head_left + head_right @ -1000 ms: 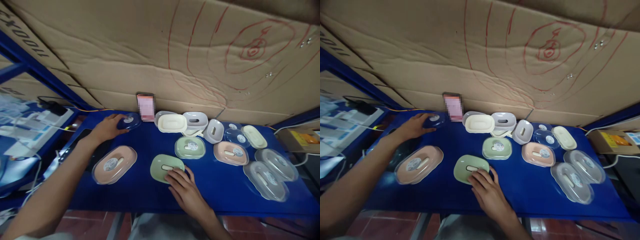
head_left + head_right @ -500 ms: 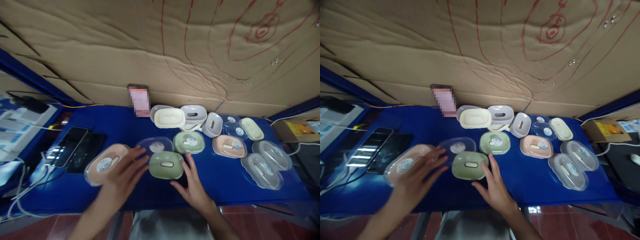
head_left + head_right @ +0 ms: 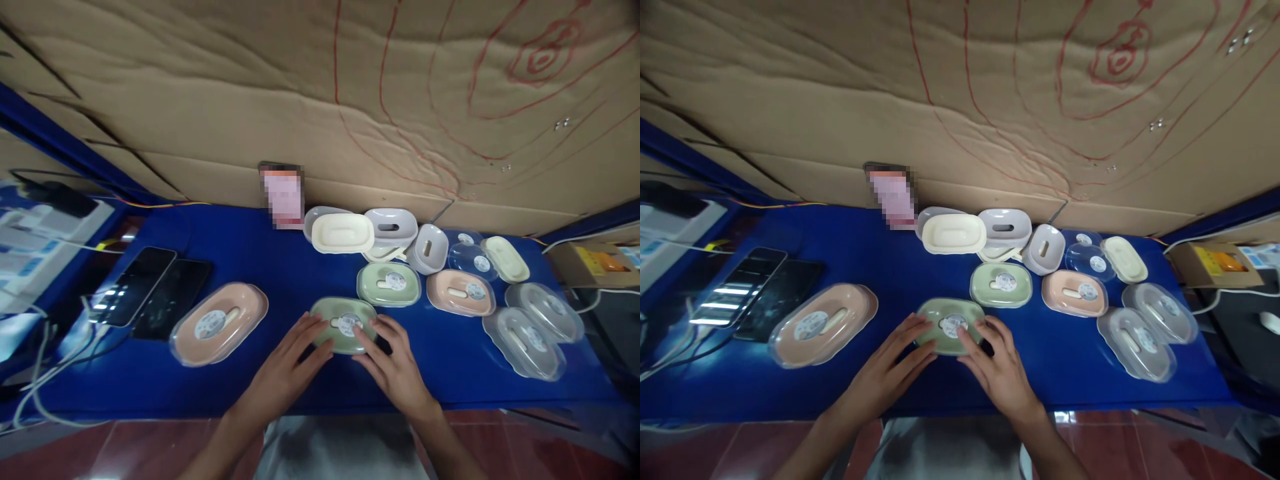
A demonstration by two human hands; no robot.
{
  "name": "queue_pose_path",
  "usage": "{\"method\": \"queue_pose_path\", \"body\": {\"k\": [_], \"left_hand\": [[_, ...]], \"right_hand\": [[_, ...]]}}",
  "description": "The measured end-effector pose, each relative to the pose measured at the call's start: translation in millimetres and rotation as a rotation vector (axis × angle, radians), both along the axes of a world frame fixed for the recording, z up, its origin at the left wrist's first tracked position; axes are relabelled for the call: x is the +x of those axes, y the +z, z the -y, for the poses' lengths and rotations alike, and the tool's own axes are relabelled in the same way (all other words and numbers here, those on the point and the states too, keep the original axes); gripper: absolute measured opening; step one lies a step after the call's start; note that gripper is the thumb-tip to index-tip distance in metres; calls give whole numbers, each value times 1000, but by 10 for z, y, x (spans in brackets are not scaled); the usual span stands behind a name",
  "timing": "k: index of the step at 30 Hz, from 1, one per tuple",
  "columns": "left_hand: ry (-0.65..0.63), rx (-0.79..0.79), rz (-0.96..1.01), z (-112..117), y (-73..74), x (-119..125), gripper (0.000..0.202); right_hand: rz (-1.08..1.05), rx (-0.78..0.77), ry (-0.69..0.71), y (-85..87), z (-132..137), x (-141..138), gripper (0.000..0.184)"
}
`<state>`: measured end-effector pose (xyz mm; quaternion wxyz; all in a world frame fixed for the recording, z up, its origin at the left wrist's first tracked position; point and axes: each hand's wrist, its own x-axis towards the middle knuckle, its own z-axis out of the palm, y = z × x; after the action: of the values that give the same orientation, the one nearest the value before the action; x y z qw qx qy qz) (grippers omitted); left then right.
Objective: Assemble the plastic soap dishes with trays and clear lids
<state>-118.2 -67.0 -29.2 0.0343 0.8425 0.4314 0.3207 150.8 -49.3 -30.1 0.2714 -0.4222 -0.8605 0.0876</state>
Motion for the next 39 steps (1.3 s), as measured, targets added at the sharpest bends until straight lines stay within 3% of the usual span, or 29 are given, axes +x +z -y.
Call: {"method": "queue_pose_path", "body": {"k": [5, 12, 20, 27, 30, 32, 35, 37, 39], "left_hand": [[-27, -55, 30, -27, -62, 8, 28], [-65, -44, -41, -67, 18, 39, 39], [-82, -29, -103, -80, 35, 26, 55], [-82, -20, -103, -70, 34, 99, 53], [-65, -28, -130, -46, 114, 77, 52], [25, -4, -134, 24, 220, -38, 51], [377, 51, -114, 197, 373, -333, 39], [588, 31, -157, 283, 408, -526, 30], [688, 10, -200, 279, 379, -652, 24]], "right_hand": [[-14, 45, -19, -30, 21, 14, 66], [-48, 31, -34, -103, 34, 59, 66], [108, -5, 116, -18, -39, 104, 77], [145, 50, 120, -36, -35, 165, 73], [157, 59, 115, -9, -29, 148, 72], [180, 60, 82, 9, -6, 127, 72], [185, 91, -42, -11, 82, 61, 69], [165, 96, -127, -37, 159, -40, 67], [145, 64, -166, -28, 210, -196, 68]]}}
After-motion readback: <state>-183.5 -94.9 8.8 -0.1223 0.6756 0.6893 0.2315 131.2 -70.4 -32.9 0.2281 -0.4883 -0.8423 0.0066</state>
